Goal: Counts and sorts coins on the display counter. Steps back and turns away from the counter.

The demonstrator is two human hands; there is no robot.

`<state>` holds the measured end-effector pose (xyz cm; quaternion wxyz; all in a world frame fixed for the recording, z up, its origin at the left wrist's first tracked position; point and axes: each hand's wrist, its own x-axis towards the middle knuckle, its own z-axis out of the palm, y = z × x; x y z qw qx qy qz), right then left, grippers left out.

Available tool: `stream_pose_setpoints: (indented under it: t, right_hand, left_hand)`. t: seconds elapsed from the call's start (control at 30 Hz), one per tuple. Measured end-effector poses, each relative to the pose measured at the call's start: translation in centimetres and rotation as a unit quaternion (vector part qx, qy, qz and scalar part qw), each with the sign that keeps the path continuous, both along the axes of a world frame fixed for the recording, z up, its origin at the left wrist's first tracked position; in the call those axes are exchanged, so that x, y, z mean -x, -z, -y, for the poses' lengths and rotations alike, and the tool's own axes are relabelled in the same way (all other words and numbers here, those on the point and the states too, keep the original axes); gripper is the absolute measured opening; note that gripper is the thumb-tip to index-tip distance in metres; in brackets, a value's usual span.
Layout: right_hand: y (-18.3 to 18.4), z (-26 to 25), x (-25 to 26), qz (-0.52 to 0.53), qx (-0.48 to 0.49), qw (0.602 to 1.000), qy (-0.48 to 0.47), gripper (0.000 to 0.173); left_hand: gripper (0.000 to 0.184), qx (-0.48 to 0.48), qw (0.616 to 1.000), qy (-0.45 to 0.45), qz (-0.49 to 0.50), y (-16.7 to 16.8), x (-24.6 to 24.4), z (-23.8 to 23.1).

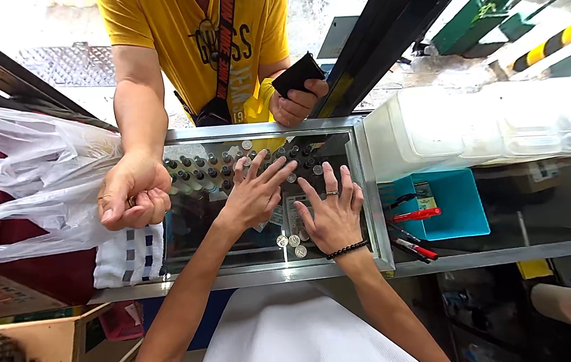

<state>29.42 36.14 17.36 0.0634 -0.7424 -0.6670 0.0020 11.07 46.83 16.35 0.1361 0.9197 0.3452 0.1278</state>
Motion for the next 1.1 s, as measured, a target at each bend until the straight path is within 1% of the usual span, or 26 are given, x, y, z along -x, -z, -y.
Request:
stream_pose_setpoints:
  t: [0.03,0.1,0.2,0.23,0.3,0.37,0.4,0.47,0.53,0.67,0.73,0.83,0.97,1.1]
  right_hand:
    - [0.3,-0.3,0.2,-0.004,-0.003,1.000,-0.007,0.055]
    - [1.0,-0.8,0.4,-0.009,-0.003,1.000,-0.010,0.054]
    - [1.3,-1.4,-0.3,-0.009,0.002,1.000,0.009,0.054]
    - [1.2,-1.6,-0.6,-0.012,0.004,1.000,0.012,0.055]
    - [0.9,-1.9,-1.1,-0.027,-0.001,1.000,0.014,0.056]
    - [0.4,-2.1,-1.7,-0.051,-0.014,0.999,0.015,0.055]
    - [0.2,-2.2,-2.1,-0.064,-0.021,0.998,0.019,0.055]
    - [0.0,-2.1,-2.9,-0.095,-0.024,0.995,0.035,0.055]
    - [0.1,-2.1,-3.4,-0.133,-0.023,0.989,0.053,0.056]
    - [0.4,-1.5,-3.6,-0.172,-0.027,0.982,0.069,0.061]
    - [0.4,-1.2,-3.4,-0.180,-0.024,0.981,0.070,0.061]
    - [0.3,-0.9,-3.3,-0.186,-0.023,0.980,0.068,0.061]
    - [-0.1,-0.3,-3.8,-0.196,-0.046,0.978,0.063,0.059]
    - [-0.3,0.7,-3.8,-0.211,-0.051,0.975,0.056,0.059]
  left_hand:
    - [0.055,0.008,1.000,-0.005,0.013,-0.3,0.3,-0.2]
    - [0.056,0.015,1.000,-0.006,0.006,-0.5,1.0,-0.4]
    - [0.054,-0.016,1.000,-0.009,-0.010,0.0,1.9,-0.5]
    - [0.055,-0.007,1.000,-0.010,0.005,0.1,2.3,-0.5]
    - [0.056,0.067,0.995,-0.019,0.078,0.2,3.2,-1.3]
    - [0.055,0.126,0.980,-0.034,0.153,0.2,3.7,-3.3]
    - [0.055,0.136,0.976,-0.038,0.166,0.1,3.8,-4.5]
    - [0.052,0.121,0.981,-0.028,0.148,0.3,3.8,-6.4]
    - [0.052,0.106,0.989,-0.006,0.104,0.9,3.3,-7.2]
    - [0.054,0.116,0.990,0.051,0.064,0.4,1.8,-5.1]
    - [0.054,0.099,0.990,0.093,0.046,0.8,1.6,-4.3]
    - [0.053,0.064,0.989,0.125,0.036,1.3,2.3,-4.2]
    - [0.056,0.074,0.990,0.112,0.046,1.1,4.2,-3.6]
    - [0.059,0.072,0.994,0.066,0.041,0.9,6.6,-1.0]
